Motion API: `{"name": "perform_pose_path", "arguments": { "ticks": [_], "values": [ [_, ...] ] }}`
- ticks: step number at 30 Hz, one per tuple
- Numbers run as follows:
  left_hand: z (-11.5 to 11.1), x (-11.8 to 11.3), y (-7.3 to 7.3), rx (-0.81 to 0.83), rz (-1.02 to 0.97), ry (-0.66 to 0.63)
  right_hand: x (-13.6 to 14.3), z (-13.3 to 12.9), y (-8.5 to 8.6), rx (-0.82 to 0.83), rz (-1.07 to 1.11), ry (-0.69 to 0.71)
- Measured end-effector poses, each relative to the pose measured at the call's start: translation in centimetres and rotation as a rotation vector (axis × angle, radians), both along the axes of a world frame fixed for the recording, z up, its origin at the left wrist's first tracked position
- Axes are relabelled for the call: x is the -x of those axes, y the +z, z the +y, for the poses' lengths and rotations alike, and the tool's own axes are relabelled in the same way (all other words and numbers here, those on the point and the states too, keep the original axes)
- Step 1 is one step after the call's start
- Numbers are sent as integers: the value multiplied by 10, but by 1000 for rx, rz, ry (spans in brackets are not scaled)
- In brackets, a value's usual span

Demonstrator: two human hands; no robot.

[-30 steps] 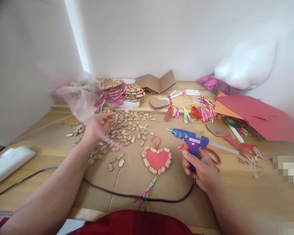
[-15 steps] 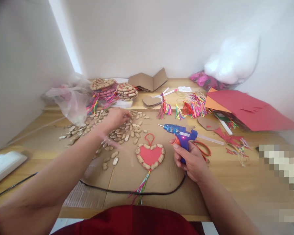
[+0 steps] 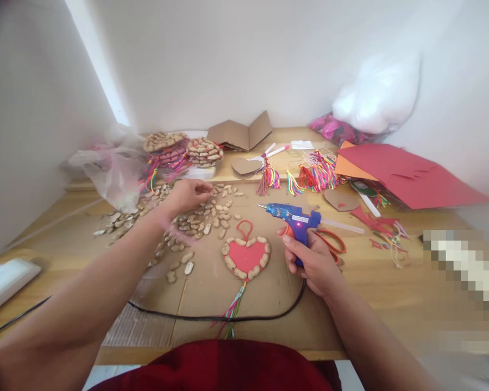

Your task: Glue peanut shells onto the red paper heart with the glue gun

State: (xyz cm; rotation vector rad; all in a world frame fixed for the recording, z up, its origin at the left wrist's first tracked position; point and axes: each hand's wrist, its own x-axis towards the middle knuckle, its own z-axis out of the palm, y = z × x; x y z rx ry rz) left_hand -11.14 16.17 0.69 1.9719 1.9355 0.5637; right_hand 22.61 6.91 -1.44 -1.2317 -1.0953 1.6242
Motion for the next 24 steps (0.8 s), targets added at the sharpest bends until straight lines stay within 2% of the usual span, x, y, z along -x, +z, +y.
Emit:
{"name": "perform_pose_path", "arguments": {
  "ticks": [3,6,10,12,15,18,20,24],
  "values": [
    [-10,6,8,47,-173,10,0,0,0,-6,3,14],
    [-23,7,13,88,-479,40,0,0,0,-11,7,18],
    [-43,-1,15,197,-843,108,1,0,1,-15,3,9],
    [-55,-10,15,247,-952,114,2,0,2,-9,0,-10],
    [-75,-27,14,255,-977,111,5,-1,3,-23,13,-51],
    [-93,-48,10,153,-934,61,14,-6,5,-39,57,-82],
    [-103,-62,6,97,-901,17,25,-12,9,-35,89,-90],
    [-119,-82,1,117,-952,-42,53,-24,19,-36,156,-100]
  ]
}}
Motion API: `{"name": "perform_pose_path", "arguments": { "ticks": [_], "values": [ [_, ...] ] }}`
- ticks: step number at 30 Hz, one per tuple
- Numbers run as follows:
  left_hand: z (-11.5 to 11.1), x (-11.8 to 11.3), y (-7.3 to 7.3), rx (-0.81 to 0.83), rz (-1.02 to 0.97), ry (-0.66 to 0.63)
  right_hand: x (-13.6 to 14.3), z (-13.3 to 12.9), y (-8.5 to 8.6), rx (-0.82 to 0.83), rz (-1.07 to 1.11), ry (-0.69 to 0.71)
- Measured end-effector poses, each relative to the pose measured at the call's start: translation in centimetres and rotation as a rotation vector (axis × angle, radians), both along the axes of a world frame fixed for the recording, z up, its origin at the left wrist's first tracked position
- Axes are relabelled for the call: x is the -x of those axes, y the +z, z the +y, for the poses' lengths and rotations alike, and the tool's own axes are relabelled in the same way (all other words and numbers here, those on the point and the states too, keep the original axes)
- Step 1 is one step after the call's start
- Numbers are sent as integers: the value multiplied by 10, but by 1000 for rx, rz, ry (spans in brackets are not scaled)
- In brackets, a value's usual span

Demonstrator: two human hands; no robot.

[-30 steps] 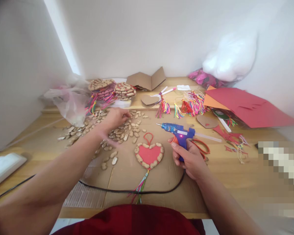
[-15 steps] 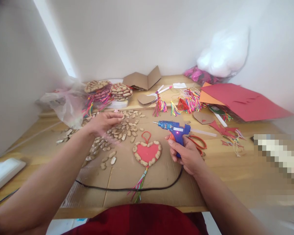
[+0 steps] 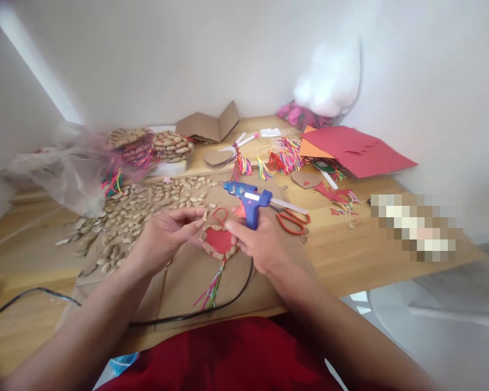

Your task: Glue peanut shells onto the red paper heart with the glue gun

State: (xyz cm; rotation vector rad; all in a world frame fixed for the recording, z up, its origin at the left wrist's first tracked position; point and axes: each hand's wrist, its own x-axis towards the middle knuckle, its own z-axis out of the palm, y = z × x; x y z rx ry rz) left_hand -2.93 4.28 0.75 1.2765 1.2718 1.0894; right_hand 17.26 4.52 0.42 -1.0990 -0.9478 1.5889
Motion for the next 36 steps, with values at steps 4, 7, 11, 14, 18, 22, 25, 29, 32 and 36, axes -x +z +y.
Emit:
{"name": "perform_pose_path", "arguments": {
  "ticks": [4,7,11,14,18,22,25,29,32,36],
  "values": [
    [-10,-7,-2,-27,15,-6,21,-6,3,-45,18,-8],
    [-13,-7,-1,-35,23,-14,28,-6,-1,-72,12,10],
    [-12,-8,0,-13,-14,-27,31,-4,-6,-112,-22,-20],
    [-11,-9,0,12,-46,-53,31,-1,-10,-144,-87,-35],
    [-9,-9,-1,24,-86,-79,30,2,-12,-229,-157,-47],
    [-8,-8,-5,12,-88,-65,31,2,-9,-191,-165,-27],
    [-7,-8,-7,-42,-63,-28,32,1,-11,-155,-137,-25],
    [-8,-11,-8,-127,26,32,32,1,-16,-212,-190,-43],
    [-10,-13,-9,-174,78,65,31,2,-16,-239,-236,-59],
    [-11,-15,-9,-205,104,75,32,2,-9,-247,-313,-105]
  ]
}}
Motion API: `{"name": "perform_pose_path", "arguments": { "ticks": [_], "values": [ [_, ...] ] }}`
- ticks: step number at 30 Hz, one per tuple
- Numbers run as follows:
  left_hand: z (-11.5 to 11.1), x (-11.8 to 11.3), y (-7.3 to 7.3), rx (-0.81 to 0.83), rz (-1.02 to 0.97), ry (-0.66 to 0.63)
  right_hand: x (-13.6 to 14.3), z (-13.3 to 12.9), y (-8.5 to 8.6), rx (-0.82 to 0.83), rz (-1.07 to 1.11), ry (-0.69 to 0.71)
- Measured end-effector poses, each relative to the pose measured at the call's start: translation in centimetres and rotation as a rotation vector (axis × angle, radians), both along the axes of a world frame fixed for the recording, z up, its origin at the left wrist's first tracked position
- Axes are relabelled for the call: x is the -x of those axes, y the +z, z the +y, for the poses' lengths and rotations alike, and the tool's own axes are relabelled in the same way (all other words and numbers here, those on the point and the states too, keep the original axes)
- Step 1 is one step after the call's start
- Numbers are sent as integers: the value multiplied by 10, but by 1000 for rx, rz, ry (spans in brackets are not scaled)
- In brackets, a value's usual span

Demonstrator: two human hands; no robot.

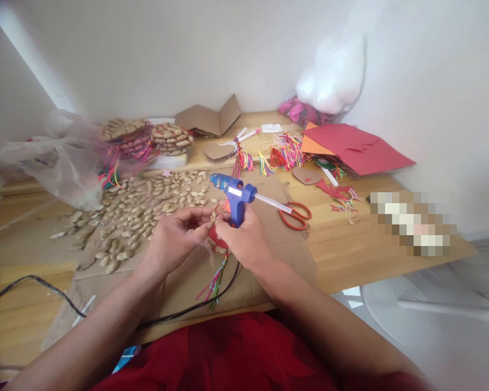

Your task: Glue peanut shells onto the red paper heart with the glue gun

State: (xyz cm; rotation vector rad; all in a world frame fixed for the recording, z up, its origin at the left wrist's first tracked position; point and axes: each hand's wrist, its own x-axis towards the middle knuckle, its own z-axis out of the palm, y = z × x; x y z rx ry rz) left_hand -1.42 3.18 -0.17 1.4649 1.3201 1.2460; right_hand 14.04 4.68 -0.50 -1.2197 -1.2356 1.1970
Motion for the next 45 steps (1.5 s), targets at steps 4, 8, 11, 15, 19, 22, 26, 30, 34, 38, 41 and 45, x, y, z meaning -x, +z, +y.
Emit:
{"name": "perform_pose_path", "arguments": {
  "ticks": [4,8,11,15,19,22,26,30,34,38,41,45],
  "values": [
    [0,0,1,33,-14,-23,2,-2,4,-15,-66,-12],
    [0,5,1,58,10,-72,0,1,4,-36,-66,-55],
    [3,14,-5,-58,176,-83,-10,8,5,34,60,-97],
    [13,28,-17,-400,594,-226,-29,16,9,67,262,-187],
    [24,32,-24,-587,947,-338,-42,16,2,87,302,-199],
    [31,31,-25,-645,1083,-339,-45,15,-8,118,304,-138],
    [34,32,-25,-644,1141,-359,-48,16,-14,142,313,-108],
    [32,34,-21,-587,1124,-395,-50,16,-12,175,319,-101],
    [29,34,-17,-552,1097,-400,-50,16,-11,190,331,-84],
    [25,34,-12,-537,1071,-407,-49,17,-13,192,334,-89],
    [24,37,-12,-505,1039,-372,-49,17,-13,188,332,-90],
    [26,41,-17,-498,989,-291,-48,19,-12,181,321,-131]
  ]
}}
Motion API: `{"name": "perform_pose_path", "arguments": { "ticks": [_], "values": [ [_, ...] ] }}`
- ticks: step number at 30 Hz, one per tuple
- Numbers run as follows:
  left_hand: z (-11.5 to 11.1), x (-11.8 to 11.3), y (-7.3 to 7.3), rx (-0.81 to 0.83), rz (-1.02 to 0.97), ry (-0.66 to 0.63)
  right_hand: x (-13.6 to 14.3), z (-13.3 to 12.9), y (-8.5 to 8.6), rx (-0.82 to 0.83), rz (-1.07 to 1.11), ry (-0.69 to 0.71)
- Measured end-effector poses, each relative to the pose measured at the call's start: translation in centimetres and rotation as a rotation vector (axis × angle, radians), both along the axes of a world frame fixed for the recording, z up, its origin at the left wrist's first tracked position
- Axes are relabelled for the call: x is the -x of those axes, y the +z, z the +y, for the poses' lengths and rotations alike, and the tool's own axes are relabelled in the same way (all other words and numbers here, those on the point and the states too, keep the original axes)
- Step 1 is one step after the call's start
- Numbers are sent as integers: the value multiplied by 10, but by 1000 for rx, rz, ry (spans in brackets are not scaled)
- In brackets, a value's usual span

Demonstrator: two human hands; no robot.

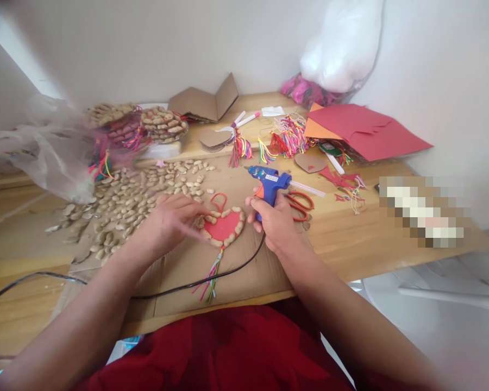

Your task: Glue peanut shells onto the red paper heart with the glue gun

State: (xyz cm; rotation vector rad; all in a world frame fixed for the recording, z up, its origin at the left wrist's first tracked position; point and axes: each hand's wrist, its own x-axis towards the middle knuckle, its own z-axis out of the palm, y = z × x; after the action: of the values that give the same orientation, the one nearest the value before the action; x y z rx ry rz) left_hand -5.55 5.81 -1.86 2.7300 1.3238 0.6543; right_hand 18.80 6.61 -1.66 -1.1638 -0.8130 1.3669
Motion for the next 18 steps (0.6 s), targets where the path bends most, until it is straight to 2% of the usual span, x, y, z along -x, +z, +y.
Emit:
{"name": "perform_pose_path", "arguments": {
  "ticks": [6,18],
  "values": [
    [1,0,-6,56,-99,-32,1,3,-1,-36,-13,-38],
    [2,0,-10,127,-106,-118,5,4,0,-25,-21,-70]
  ]
}}
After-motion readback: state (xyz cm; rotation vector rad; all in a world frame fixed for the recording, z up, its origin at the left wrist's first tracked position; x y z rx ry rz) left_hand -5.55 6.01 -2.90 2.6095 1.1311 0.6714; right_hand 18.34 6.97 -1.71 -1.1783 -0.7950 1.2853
